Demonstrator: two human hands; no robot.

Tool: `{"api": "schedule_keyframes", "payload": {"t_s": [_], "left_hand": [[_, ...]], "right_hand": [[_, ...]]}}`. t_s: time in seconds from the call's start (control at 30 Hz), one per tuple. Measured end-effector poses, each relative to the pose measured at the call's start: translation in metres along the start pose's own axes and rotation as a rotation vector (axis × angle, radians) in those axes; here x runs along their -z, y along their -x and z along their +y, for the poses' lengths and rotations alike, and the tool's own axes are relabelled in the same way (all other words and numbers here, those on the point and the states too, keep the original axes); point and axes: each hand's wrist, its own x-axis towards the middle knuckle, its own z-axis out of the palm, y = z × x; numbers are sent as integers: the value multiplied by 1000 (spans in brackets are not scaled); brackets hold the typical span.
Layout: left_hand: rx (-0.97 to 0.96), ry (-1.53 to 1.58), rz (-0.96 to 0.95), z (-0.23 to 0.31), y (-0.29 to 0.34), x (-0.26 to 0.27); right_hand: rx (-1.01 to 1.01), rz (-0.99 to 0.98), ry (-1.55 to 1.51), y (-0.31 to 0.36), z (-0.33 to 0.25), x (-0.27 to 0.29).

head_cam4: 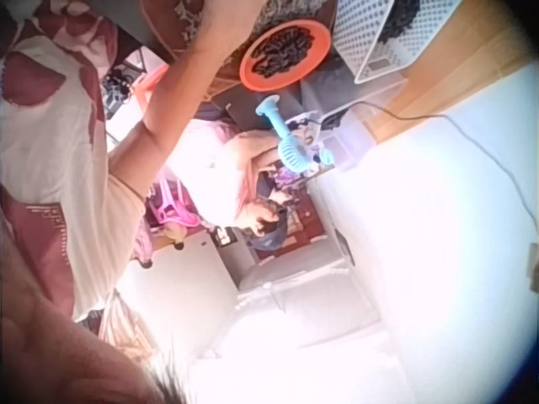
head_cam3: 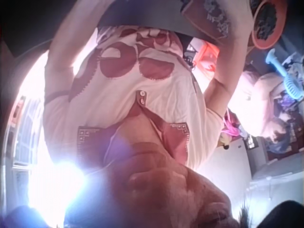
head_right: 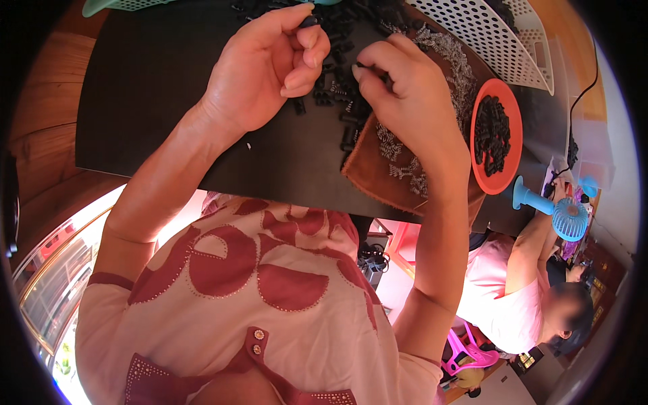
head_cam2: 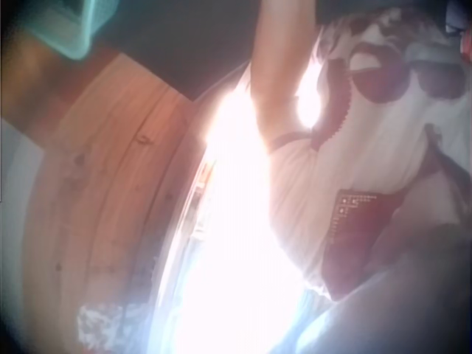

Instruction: The person sorts through small black plastic components on a table, picking them up individually and placing them into a small red bowl.

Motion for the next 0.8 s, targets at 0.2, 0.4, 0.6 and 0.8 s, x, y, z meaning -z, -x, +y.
{"api": "schedule_keyframes", "payload": {"t_s": [0.2, 0.4, 0.6, 0.8], "left_hand": [[-41, -207, -125, -8, 1, 5], [-17, -221, -86, -8, 2, 1], [-31, -227, -125, -7, 2, -2], [-43, -246, -170, -8, 2, -3]], "right_hand": [[-150, 85, -551, -1, -24, 8], [-186, 207, -733, -1, -42, 10], [5, 308, -523, 1, -40, 7], [-1, 315, -588, 10, -39, 7]]}}
